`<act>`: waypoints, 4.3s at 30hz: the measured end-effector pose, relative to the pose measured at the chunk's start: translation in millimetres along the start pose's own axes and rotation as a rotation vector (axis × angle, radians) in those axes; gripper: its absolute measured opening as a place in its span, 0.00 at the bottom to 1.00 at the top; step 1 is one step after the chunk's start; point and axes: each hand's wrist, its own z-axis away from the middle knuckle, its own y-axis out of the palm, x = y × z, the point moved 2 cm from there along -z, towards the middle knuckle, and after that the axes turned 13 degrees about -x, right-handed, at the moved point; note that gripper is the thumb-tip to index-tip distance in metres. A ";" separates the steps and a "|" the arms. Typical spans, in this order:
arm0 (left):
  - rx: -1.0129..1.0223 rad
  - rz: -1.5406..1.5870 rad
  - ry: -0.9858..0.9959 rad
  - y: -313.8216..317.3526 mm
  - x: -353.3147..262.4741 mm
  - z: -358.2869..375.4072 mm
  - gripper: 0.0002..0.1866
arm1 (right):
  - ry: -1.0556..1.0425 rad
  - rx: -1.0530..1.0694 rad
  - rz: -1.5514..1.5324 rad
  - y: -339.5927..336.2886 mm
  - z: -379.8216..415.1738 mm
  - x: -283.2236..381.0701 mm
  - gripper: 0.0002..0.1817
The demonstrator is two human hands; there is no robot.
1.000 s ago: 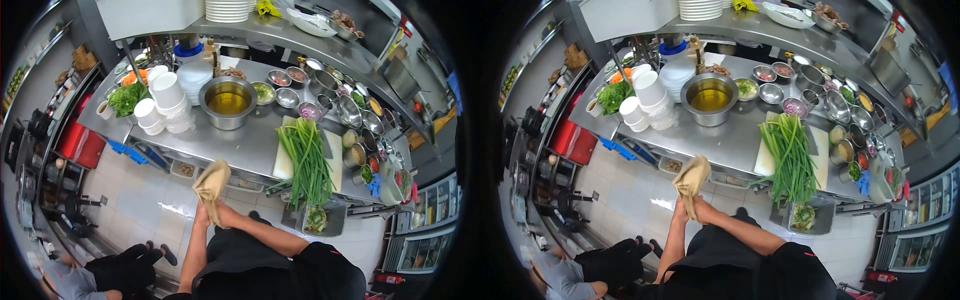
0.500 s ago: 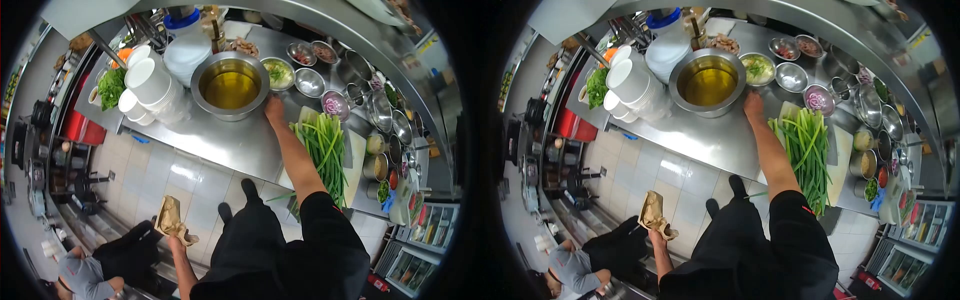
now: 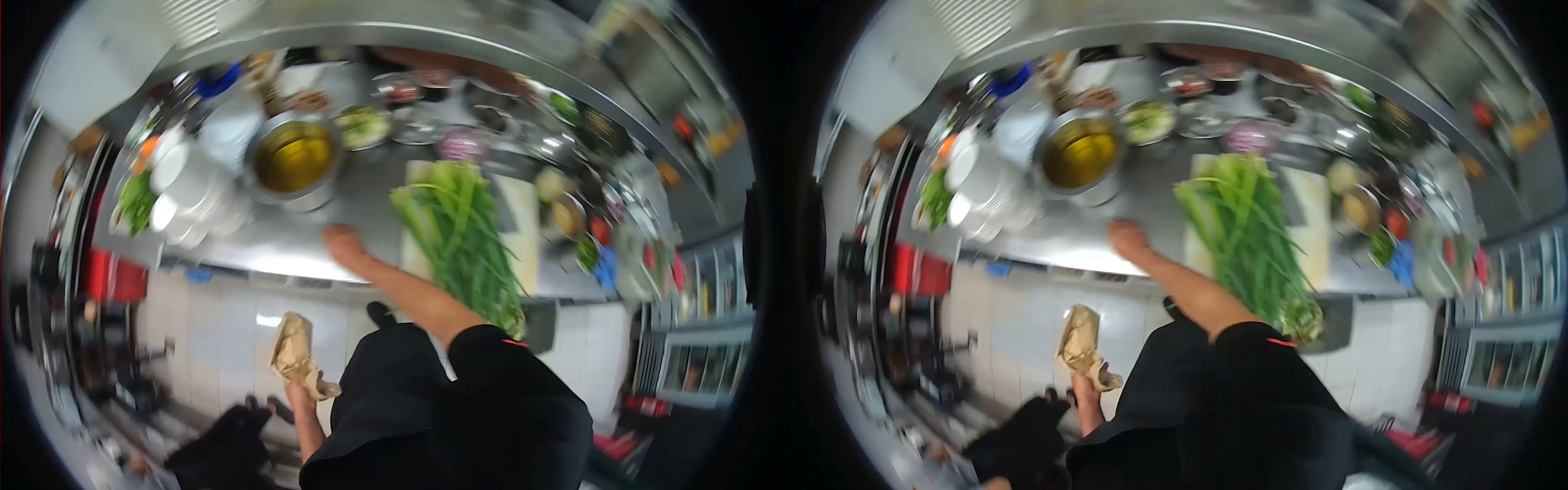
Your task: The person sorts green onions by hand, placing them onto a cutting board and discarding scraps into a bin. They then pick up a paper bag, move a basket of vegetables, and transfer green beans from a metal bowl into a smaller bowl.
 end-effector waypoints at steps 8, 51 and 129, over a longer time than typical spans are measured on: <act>0.556 -0.068 -0.197 39.5 -10.0 69.1 0.22 | 0.248 0.065 -0.659 -151.2 191.2 155.7 0.05; 0.749 -1.117 -0.204 290.4 519.0 293.3 0.52 | 1.569 0.029 -0.191 -477.2 838.9 -55.2 0.33; 0.301 -0.915 0.743 893.4 410.6 280.7 0.12 | 1.126 -1.143 -1.142 -779.3 374.4 -821.4 0.24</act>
